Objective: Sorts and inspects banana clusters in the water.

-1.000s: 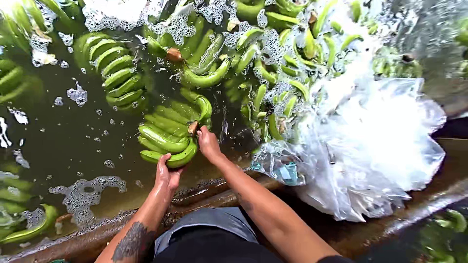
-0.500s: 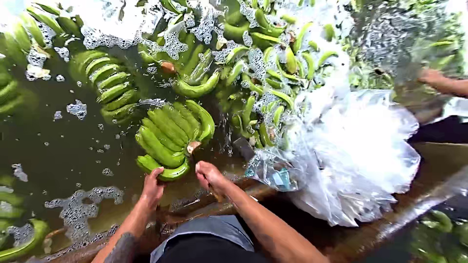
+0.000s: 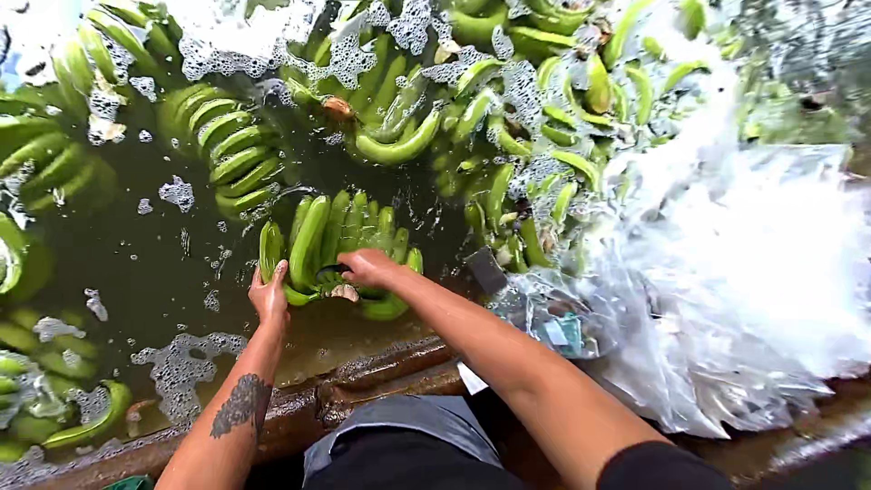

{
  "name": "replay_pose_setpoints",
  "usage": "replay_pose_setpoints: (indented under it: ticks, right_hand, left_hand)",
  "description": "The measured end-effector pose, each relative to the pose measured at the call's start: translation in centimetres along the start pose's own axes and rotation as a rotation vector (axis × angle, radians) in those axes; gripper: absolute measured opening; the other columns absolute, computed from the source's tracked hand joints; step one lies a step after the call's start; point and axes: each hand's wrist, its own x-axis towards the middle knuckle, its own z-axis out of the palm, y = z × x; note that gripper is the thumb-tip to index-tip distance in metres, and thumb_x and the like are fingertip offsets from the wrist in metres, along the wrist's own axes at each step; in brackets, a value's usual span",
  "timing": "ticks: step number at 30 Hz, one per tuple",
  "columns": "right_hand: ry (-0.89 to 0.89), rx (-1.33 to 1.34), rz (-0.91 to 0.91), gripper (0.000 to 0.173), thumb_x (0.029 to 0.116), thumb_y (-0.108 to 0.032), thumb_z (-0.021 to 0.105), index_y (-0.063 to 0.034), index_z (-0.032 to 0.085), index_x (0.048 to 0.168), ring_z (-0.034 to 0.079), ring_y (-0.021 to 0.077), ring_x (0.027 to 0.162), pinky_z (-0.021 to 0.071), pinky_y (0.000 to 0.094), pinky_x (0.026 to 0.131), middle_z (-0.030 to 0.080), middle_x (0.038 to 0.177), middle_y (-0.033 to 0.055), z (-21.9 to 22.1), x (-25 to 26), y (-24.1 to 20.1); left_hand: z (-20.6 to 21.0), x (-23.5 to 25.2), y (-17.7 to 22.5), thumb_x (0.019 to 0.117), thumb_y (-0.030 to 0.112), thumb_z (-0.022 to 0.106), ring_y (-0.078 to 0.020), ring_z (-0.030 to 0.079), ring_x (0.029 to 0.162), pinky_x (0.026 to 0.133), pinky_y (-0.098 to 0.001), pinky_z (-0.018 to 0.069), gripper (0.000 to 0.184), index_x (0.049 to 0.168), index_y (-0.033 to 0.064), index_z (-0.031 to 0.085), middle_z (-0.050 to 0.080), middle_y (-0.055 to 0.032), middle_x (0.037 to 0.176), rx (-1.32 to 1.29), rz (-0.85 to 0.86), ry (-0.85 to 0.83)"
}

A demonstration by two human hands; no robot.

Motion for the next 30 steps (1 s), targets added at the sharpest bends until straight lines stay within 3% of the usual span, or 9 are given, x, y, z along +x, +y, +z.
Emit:
replay_pose_setpoints:
  ticks: [8,12,16,19,22,24,26,28,30]
  right_hand:
    - [-0.146,-0.021,-0.167,0.028,0.0994,-0.017,0.061,-0.0059,0.066,0.124,0.069,0.0423,0.103,0.0518,0.0660,0.087,0.072,0.107,0.0214,2.2,2.5,-0.5]
    - [-0.213,-0.106,0.104,0.033,0.1067,-0.019,0.052,0.0024,0.056,0.132,0.066,0.0486,0.111,0.0516,0.0661,0.091,0.068,0.115,0.0290,-0.2,-2.8,-6.0]
    - [-0.217,-0.154,0.253,0.042,0.1097,-0.033,0.047,0.0005,0.054,0.134,0.067,0.0493,0.108,0.0522,0.0661,0.089,0.068,0.112,0.0283,-3.2,-8.2,-6.4]
    - [-0.069,-0.264,0.375,0.035,0.1086,-0.030,0.049,-0.0043,0.057,0.130,0.070,0.0481,0.096,0.0540,0.0649,0.080,0.070,0.100,0.0252,-7.4,-16.9,-2.1]
    - [0.228,-0.303,0.538,0.024,0.1041,-0.016,0.058,0.0009,0.059,0.121,0.068,0.0527,0.090,0.0530,0.0699,0.072,0.067,0.104,0.0299,-9.6,-22.1,7.8]
    - [0.367,-0.106,0.587,0.042,0.0992,-0.018,0.069,0.0056,0.057,0.131,0.063,0.0551,0.107,0.0496,0.0738,0.086,0.061,0.123,0.0337,-9.1,-22.0,14.5]
    - [0.455,0.186,0.579,0.068,0.0887,-0.018,0.083,-0.0009,0.050,0.145,0.057,0.0539,0.122,0.0446,0.0729,0.100,0.057,0.136,0.0338,-7.1,-20.7,19.6]
    - [0.506,0.387,0.575,0.090,0.0792,-0.017,0.090,-0.0120,0.042,0.155,0.055,0.0521,0.127,0.0445,0.0717,0.103,0.053,0.143,0.0313,-3.3,-18.6,21.9]
    - [0.557,0.436,0.649,0.100,0.0767,-0.016,0.092,-0.0168,0.035,0.159,0.055,0.0531,0.127,0.0449,0.0728,0.101,0.051,0.146,0.0311,0.1,-16.4,22.1]
  left_hand:
    - [-0.5,1.0,0.2,0.0905,0.020,0.079,-0.0225,0.067,0.113,0.097,-0.0455,0.0557,0.058,0.142,0.0080,0.056,0.066,-0.0141,0.131,-0.028,0.045,-0.080]
    - [-0.4,1.7,1.1,0.0920,0.023,0.078,-0.0222,0.070,0.101,0.092,-0.0462,0.0571,0.042,0.128,0.0052,0.067,0.072,-0.0139,0.115,0.085,0.086,-0.125]
    - [0.7,1.3,2.9,0.0918,0.027,0.078,-0.0231,0.071,0.090,0.087,-0.0476,0.0575,0.031,0.113,0.0045,0.074,0.074,-0.0141,0.101,0.190,0.026,-0.087]
    - [-2.0,4.4,2.9,0.0912,0.028,0.078,-0.0307,0.066,0.106,0.094,-0.0535,0.0535,0.044,0.125,0.0030,0.066,0.068,-0.0196,0.117,0.167,-0.084,0.000]
    - [-4.6,5.3,2.7,0.0924,0.020,0.075,-0.0325,0.062,0.119,0.103,-0.0540,0.0489,0.047,0.134,0.0030,0.061,0.064,-0.0215,0.129,0.314,0.114,0.079]
    - [-6.0,4.2,2.3,0.0973,0.016,0.066,-0.0364,0.047,0.139,0.118,-0.0512,0.0350,0.056,0.148,-0.0001,0.047,0.051,-0.0254,0.147,0.473,0.306,0.165]
    - [-5.7,1.5,1.2,0.0976,0.016,0.063,-0.0466,0.030,0.149,0.124,-0.0541,0.0199,0.063,0.151,-0.0073,0.039,0.036,-0.0332,0.156,0.596,0.491,0.176]
    - [-4.4,-1.5,-0.8,0.0974,0.020,0.065,-0.0500,0.026,0.149,0.125,-0.0575,0.0199,0.064,0.149,-0.0088,0.040,0.032,-0.0357,0.157,0.687,0.582,0.003]
    - [-1.9,-3.9,-3.0,0.0948,0.025,0.070,-0.0456,0.025,0.152,0.125,-0.0560,0.0212,0.076,0.154,-0.0068,0.034,0.029,-0.0327,0.160,0.676,0.471,-0.175]
